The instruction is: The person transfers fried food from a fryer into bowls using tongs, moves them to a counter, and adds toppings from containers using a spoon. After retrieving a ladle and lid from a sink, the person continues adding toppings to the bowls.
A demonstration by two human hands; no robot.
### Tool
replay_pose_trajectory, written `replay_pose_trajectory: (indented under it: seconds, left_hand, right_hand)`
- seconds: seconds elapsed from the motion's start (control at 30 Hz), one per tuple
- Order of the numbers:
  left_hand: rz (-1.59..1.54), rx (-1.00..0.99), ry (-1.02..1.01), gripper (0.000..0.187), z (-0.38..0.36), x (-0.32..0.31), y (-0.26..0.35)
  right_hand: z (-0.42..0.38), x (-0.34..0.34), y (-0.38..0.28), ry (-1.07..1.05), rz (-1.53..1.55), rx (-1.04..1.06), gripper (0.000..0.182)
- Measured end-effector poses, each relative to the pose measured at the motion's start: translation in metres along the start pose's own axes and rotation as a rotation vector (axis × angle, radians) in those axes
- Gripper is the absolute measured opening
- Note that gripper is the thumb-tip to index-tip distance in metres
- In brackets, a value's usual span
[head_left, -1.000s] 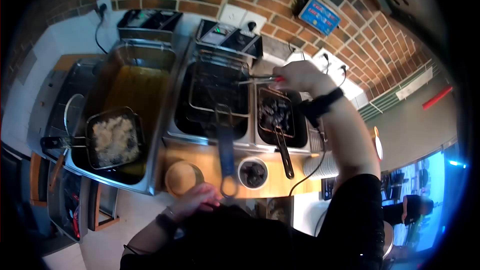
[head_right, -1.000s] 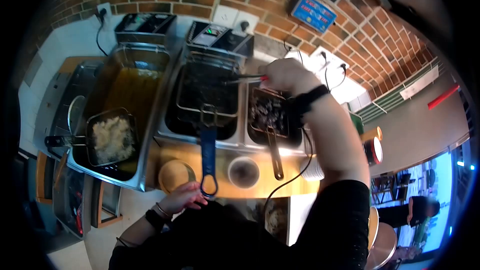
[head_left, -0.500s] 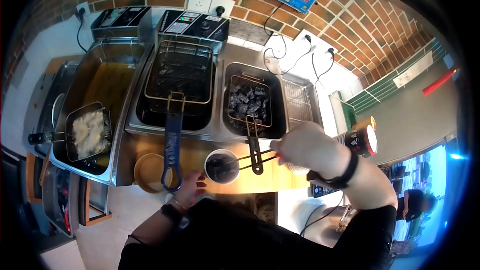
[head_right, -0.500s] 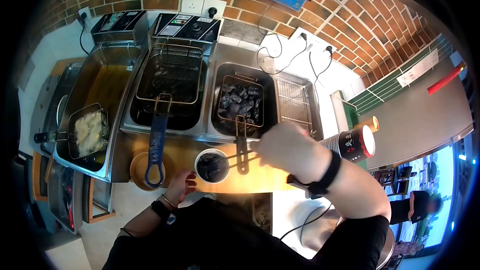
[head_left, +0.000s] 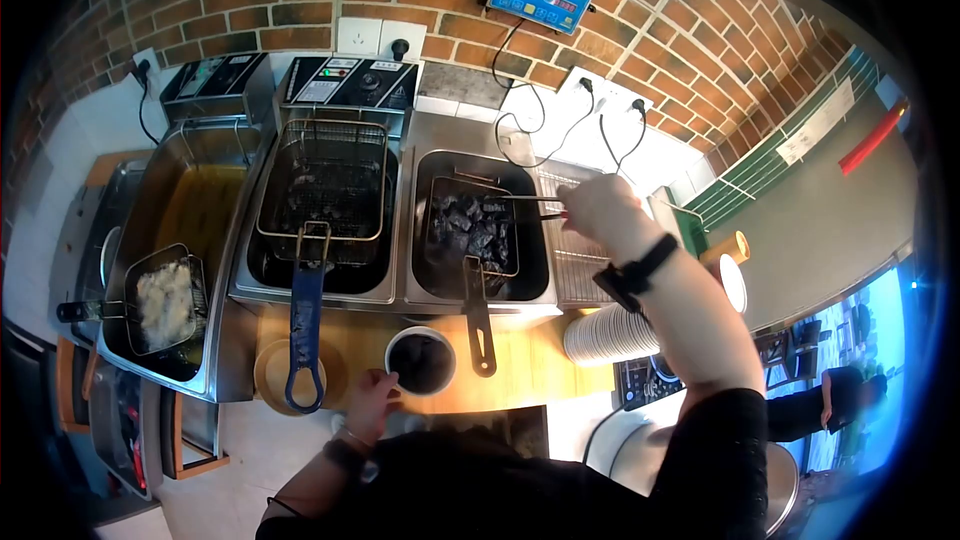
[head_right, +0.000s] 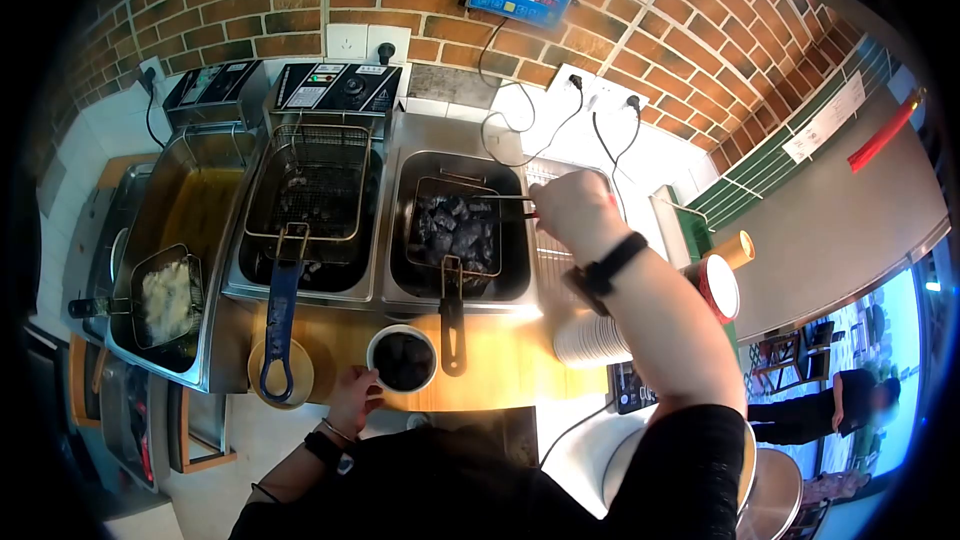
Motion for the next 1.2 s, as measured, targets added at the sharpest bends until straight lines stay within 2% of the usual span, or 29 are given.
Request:
replay_pose_trajectory:
  seconds: [0.07, 0.17, 0.4, 0.5, 0.57, 0.63, 0.77, 0.8, 0.83, 0.93, 1.0, 1.07, 1.2]
  left_hand:
    - [0.006, -0.028, 0.003, 0.017, 0.002, -0.001, -0.002]
    - [0.008, -0.056, 0.010, 0.015, 0.003, -0.001, 0.000]
    - [-0.012, -0.077, 0.034, 0.011, 0.002, -0.003, -0.001]
    - [-0.009, -0.110, 0.050, 0.010, 0.003, -0.002, -0.004]
    - [-0.051, -0.115, 0.027, 0.009, 0.002, -0.005, -0.003]
    - [-0.132, -0.111, 0.008, 0.009, 0.005, -0.003, -0.006]
    - [-0.156, -0.079, -0.033, 0.009, -0.004, 0.001, -0.001]
    - [-0.155, -0.091, -0.074, 0.010, -0.003, 0.003, 0.000]
    - [-0.153, -0.103, -0.119, 0.011, -0.004, 0.004, 0.002]
    - [-0.090, -0.064, -0.158, 0.013, -0.003, 0.012, 0.000]
    - [-0.044, -0.040, -0.188, 0.013, -0.002, 0.017, -0.002]
    - [-0.073, -0.041, -0.133, 0.011, -0.003, 0.021, -0.002]
    - [-0.064, -0.041, -0.154, 0.012, 0.000, 0.025, -0.001]
  right_hand:
    - [0.024, -0.005, -0.012, -0.002, 0.018, 0.035, 0.025]
    - [0.059, -0.026, -0.024, 0.035, 0.018, 0.016, 0.031]
    - [0.076, -0.036, -0.029, 0.060, 0.004, 0.057, 0.026]
    - [0.030, -0.005, -0.008, 0.057, 0.041, 0.014, 0.022]
    - [-0.016, 0.015, 0.002, 0.268, 0.102, 0.143, 0.015]
    - [-0.066, 0.035, 0.003, 0.286, 0.166, 0.180, 0.012]
    - [-0.138, 0.053, -0.039, 0.092, 0.162, 0.247, 0.015]
    - [-0.153, 0.050, -0.055, 0.261, 0.099, 0.383, 0.014]
    - [-0.158, 0.049, -0.074, 0.145, 0.052, 0.380, 0.015]
    - [-0.154, 0.040, -0.124, 0.104, 0.126, 0.367, 0.019]
    - [-0.147, 0.029, -0.153, 0.006, 0.111, 0.352, 0.025]
    - [-0.145, 0.019, -0.174, 0.005, 0.093, 0.328, 0.026]
    - [-0.150, 0.004, -0.199, 0.036, 0.108, 0.287, 0.033]
Point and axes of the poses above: each hand's wrist, its own z-axis towards the middle knuckle, its own x-axis out of the back of the hand, y = z × x, the point moved 6 cm from there along z, towards the middle knuckle, and after that the axes turned 1 degree about x, right-handed, at the moved point
